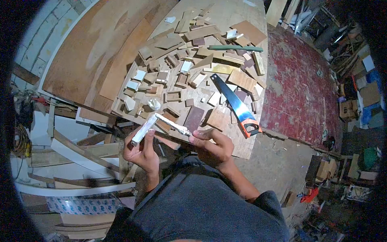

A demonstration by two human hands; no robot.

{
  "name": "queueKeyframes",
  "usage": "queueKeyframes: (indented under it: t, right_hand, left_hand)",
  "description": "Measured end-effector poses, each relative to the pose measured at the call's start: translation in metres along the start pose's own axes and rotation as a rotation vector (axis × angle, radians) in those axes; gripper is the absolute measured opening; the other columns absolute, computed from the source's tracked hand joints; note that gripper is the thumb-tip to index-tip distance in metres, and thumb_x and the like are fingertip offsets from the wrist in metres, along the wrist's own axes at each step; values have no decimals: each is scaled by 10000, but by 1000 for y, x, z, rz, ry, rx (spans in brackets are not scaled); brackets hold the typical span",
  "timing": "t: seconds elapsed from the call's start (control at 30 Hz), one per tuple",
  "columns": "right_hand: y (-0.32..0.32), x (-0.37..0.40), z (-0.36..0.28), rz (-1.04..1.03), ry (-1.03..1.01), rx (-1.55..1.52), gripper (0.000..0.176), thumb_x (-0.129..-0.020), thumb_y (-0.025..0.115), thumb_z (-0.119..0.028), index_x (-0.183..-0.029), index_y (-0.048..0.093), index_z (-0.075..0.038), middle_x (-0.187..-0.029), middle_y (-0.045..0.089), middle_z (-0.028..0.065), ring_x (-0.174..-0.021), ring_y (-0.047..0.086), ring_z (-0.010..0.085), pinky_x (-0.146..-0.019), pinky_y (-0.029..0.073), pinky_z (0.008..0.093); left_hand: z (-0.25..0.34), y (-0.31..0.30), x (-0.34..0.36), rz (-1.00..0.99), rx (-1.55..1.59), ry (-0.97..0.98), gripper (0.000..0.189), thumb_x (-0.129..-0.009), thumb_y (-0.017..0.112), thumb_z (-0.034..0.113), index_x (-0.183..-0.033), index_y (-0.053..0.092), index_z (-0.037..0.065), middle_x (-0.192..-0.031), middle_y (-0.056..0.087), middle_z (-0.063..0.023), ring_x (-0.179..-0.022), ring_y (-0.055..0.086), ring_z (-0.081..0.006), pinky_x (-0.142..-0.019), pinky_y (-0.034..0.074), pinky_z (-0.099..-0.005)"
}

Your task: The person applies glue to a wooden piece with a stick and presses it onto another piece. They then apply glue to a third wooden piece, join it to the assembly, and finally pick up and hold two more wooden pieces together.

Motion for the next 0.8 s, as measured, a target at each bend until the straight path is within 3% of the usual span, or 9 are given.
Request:
queueKeyframes:
  t: [0.8]
  right_hand:
    - [19, 19, -16, 28, 65, -119, 225, -651, 736, 23, -857, 754, -64, -738, 645, 103, -604, 627, 184, -551, 492, 266]
  left_hand:
    - [0, -24, 2, 29, -35, -74, 257, -772, 726, -93, -997, 602, -93, -992, 687, -205, -896, 671, -209, -820, 544, -325]
Point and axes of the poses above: each hand's wrist, its own x-axis away from the middle knuckle, its own y-axis out of the palm, z = x × y, the point moved 1 cm from there along -x, towards the middle knuckle
